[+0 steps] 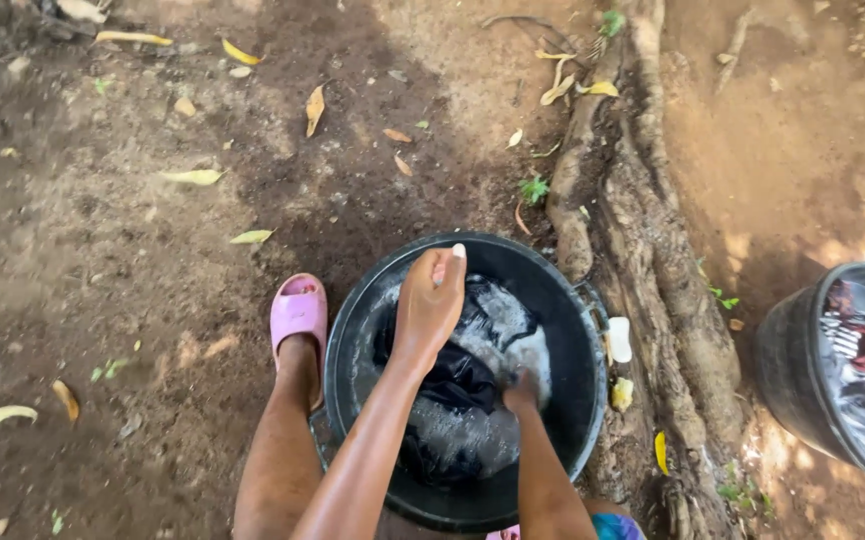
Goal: A person is hand-washing a black piece of clothing in a black plastic basin filled with soapy water on the ground, including scrubbing and wringing the fabric.
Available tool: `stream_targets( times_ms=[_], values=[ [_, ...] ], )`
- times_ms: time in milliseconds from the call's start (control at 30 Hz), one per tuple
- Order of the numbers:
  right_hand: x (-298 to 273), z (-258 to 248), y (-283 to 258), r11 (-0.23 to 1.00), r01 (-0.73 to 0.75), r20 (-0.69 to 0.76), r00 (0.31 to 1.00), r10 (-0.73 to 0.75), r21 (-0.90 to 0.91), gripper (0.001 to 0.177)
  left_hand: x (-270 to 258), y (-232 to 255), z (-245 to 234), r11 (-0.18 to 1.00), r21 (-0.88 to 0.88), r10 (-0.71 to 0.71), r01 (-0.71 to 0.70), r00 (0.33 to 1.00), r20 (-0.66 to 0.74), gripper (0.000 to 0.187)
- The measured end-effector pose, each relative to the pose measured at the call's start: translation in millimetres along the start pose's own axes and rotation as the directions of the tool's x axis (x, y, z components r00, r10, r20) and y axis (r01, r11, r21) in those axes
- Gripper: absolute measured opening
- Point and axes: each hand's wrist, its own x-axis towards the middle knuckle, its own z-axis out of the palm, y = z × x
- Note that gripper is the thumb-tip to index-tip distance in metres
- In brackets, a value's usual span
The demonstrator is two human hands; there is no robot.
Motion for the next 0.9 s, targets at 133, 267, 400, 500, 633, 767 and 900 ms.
stream_targets(
  times_ms=[133,267,400,500,633,767,900],
  values=[
    [-99.6,-57.1,-72.8,0.989,0.031,-0.035,0.999,-0.026,0.145,0.062,5.8,-4.6,-0.6,0.999,0.006,-0.051,0.051,0.999,0.015,0.053],
    [-183.0,-131.0,-207.7,0.921,0.097,-0.006,0.995,-0.102,0.378,0.075,12.6,-16.7,-2.7,0.995,0.022,-0.094,0.094,0.996,0.006,0.06],
    [-277.2,-263.5,-321.8,0.794,0.355,-0.313,0.924,-0.219,0.494,0.058,17.5,-34.7,0.7,0.986,-0.002,-0.169,0.169,0.985,0.031,0.059],
    [-324.1,-328.7,-335.7,0.822,0.432,-0.403,0.872,-0.278,0.369,0.049,14.0,-48.0,9.2,0.975,0.051,-0.219,0.215,0.971,0.097,0.057],
    [-355.9,-318.2,-322.2,0.776,0.354,-0.269,0.932,-0.245,0.521,0.056,14.0,-52.8,42.7,0.965,0.192,-0.226,0.179,0.938,0.262,0.054],
    [-354.5,-259.8,-289.7,0.593,0.238,-0.143,0.969,-0.204,0.769,0.034,19.5,-124.9,64.8,0.874,0.475,-0.246,0.1,0.935,0.255,0.041],
    [-353.2,-283.8,-296.0,0.755,0.274,-0.099,0.958,-0.27,0.596,0.046,16.3,-132.5,54.8,0.897,0.439,-0.13,0.044,0.977,0.168,0.037]
  ],
)
